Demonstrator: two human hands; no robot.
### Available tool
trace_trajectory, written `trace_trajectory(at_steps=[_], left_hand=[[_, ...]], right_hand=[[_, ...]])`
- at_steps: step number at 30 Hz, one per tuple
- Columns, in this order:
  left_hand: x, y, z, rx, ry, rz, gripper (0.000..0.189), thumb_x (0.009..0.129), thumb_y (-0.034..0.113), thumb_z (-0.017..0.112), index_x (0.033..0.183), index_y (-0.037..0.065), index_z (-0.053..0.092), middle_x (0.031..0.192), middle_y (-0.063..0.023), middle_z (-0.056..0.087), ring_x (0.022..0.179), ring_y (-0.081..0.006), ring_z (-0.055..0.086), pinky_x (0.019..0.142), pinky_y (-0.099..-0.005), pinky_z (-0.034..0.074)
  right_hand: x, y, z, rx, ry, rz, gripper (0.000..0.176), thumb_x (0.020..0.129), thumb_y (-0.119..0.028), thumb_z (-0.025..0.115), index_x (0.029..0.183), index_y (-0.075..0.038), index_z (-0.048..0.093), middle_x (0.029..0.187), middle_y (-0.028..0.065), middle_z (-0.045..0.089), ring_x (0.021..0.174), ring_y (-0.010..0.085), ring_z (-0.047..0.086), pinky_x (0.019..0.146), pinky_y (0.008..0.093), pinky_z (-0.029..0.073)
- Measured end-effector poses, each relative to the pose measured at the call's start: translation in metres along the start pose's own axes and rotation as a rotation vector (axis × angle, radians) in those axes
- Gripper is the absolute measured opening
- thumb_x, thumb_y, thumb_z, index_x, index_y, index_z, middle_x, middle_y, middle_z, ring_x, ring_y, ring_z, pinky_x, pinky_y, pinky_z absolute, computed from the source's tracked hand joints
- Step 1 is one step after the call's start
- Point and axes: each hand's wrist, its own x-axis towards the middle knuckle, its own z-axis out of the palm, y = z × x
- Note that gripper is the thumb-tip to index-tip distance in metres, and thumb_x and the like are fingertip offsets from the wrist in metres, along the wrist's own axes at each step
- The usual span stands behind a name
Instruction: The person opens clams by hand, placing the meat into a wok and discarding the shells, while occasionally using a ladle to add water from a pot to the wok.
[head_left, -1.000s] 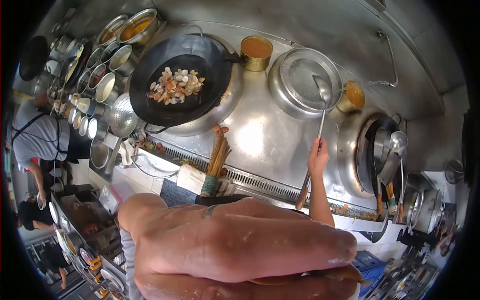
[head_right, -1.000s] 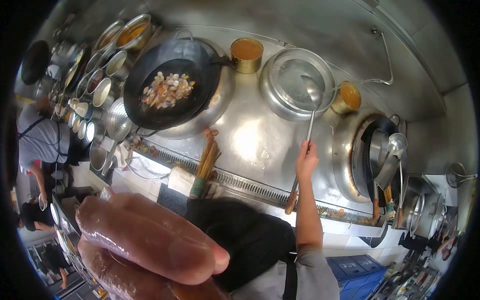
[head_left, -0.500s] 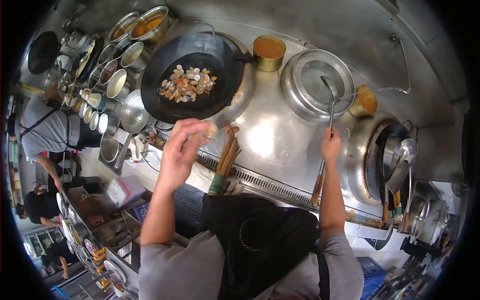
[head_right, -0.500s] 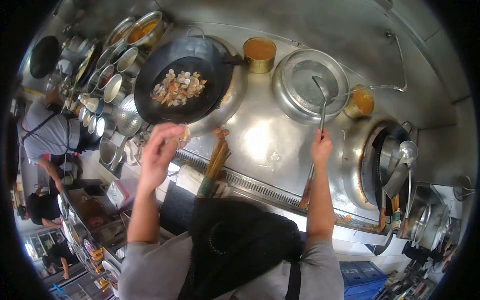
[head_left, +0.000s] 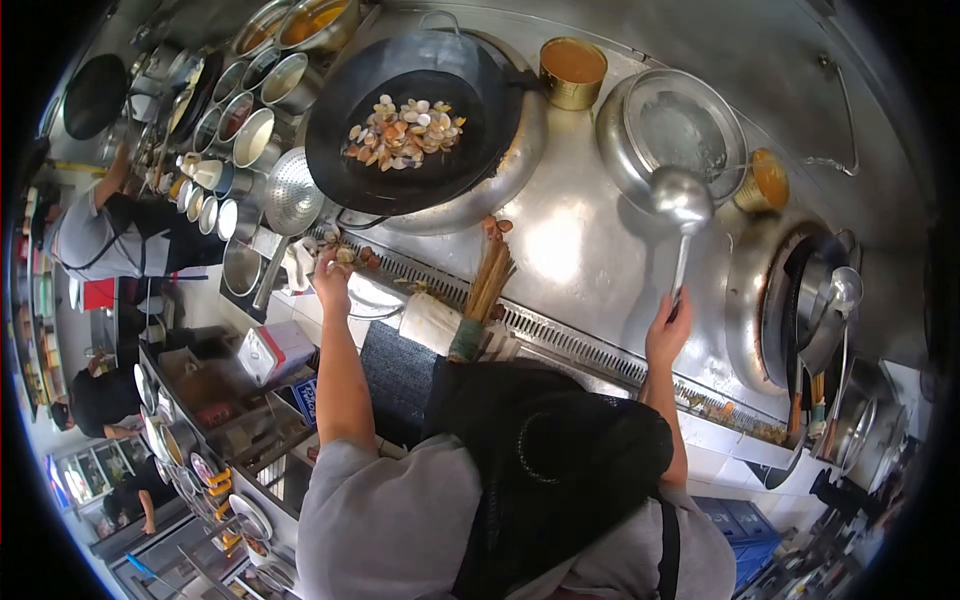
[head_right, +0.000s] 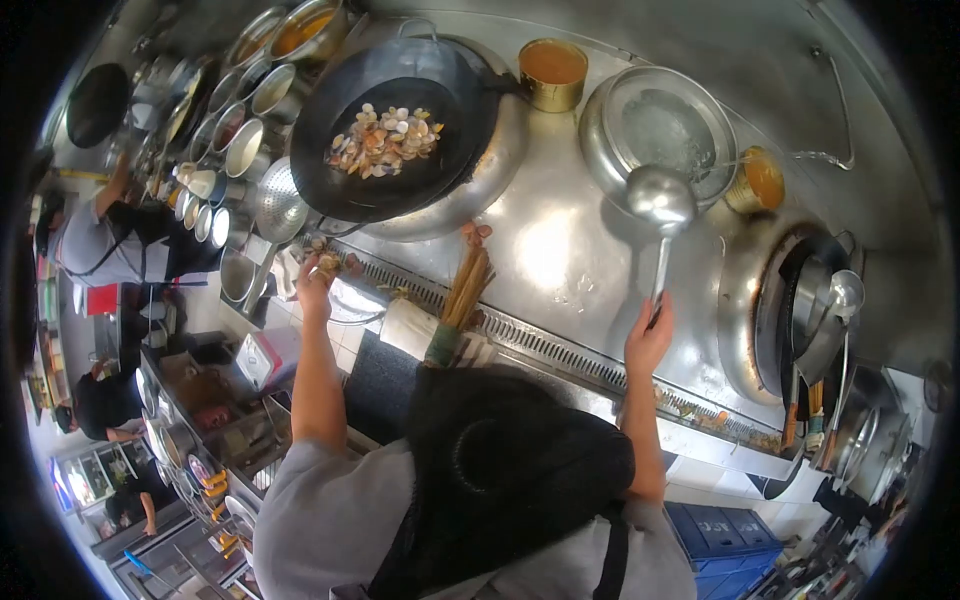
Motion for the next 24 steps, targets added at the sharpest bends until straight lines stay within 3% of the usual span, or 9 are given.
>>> trace_trajectory(at_steps=[6,12,14,15,16,17,18,20,24], left_hand=[[0.024,-0.003,0.003,0.258,0.072,0.075,0.030,0.095,0.002,0.055,0.125,-0.003,0.054,0.102,-0.0137,0.063,0.082,-0.0173,0.067,0.067,-0.0285,0.060],[0.054,-0.019,-0.008,0.221,0.056,0.137,0.020,0.101,0.011,0.048,0.108,-0.004,0.060,0.087,-0.0091,0.060,0.071,-0.0213,0.061,0.057,-0.0348,0.053],[0.059,-0.027,-0.006,0.964,0.060,0.785,0.016,0.095,0.004,0.050,0.101,-0.003,0.064,0.087,-0.0148,0.063,0.080,-0.0307,0.063,0.070,-0.0427,0.053],[0.033,-0.026,0.027,0.624,0.050,0.324,0.017,0.087,0.000,0.054,0.099,0.000,0.067,0.093,-0.0192,0.064,0.089,-0.0378,0.062,0.082,-0.0472,0.050],[-0.011,-0.007,0.062,0.908,-0.013,0.829,0.020,0.085,0.000,0.055,0.101,0.003,0.068,0.098,-0.0178,0.064,0.090,-0.0380,0.062,0.087,-0.0474,0.048],[-0.024,-0.016,0.087,0.930,-0.197,0.906,0.021,0.086,0.001,0.056,0.103,0.003,0.068,0.103,-0.0181,0.064,0.095,-0.0377,0.062,0.089,-0.0468,0.048],[-0.080,0.020,0.132,0.908,-0.362,0.528,0.026,0.085,0.006,0.062,0.111,0.007,0.066,0.110,-0.0181,0.064,0.103,-0.0366,0.060,0.093,-0.0447,0.047],[-0.098,-0.011,0.184,0.914,-0.499,0.905,0.021,0.087,0.016,0.068,0.107,0.009,0.066,0.107,-0.0179,0.063,0.103,-0.0334,0.061,0.089,-0.0452,0.050],[-0.111,-0.033,0.265,1.262,-0.584,0.772,0.020,0.087,0.021,0.069,0.104,0.012,0.067,0.107,-0.0129,0.063,0.105,-0.0303,0.063,0.088,-0.0443,0.052]], right_hand=[[-0.070,0.002,-0.021,-0.054,-0.169,0.195,0.041,0.099,-0.020,0.061,0.133,0.001,0.055,0.116,0.0235,0.065,0.099,0.0369,0.067,0.085,0.0408,0.053],[-0.092,0.016,-0.006,-0.119,-0.267,0.116,0.039,0.098,-0.022,0.061,0.132,-0.002,0.056,0.118,0.0228,0.065,0.099,0.0404,0.066,0.085,0.0438,0.054],[-0.097,0.018,0.000,-0.136,-0.289,0.114,0.038,0.098,-0.021,0.060,0.131,-0.002,0.056,0.116,0.0226,0.066,0.099,0.0412,0.066,0.084,0.0446,0.054],[-0.098,0.018,0.003,-0.142,-0.273,0.072,0.037,0.098,-0.021,0.060,0.130,-0.003,0.056,0.114,0.0224,0.067,0.097,0.0417,0.067,0.082,0.0452,0.054],[-0.099,0.016,0.006,-0.146,-0.258,0.029,0.036,0.098,-0.021,0.059,0.129,-0.003,0.056,0.112,0.0222,0.067,0.095,0.0421,0.067,0.081,0.0458,0.054],[-0.098,0.011,0.007,-0.167,-0.265,0.051,0.035,0.098,-0.024,0.060,0.126,-0.003,0.057,0.103,0.0234,0.068,0.088,0.0431,0.067,0.075,0.0484,0.054],[-0.095,0.006,0.006,-0.166,-0.270,0.049,0.035,0.098,-0.024,0.060,0.126,-0.003,0.057,0.103,0.0234,0.068,0.088,0.0431,0.067,0.075,0.0484,0.054],[-0.089,-0.001,0.004,-0.250,-0.442,0.187,0.038,0.098,-0.030,0.061,0.124,-0.003,0.057,0.093,0.0246,0.068,0.081,0.0440,0.066,0.070,0.0502,0.052],[-0.083,0.004,0.003,-0.351,-0.482,0.152,0.040,0.097,-0.035,0.062,0.122,-0.003,0.059,0.086,0.0248,0.067,0.079,0.0436,0.066,0.068,0.0516,0.052]])
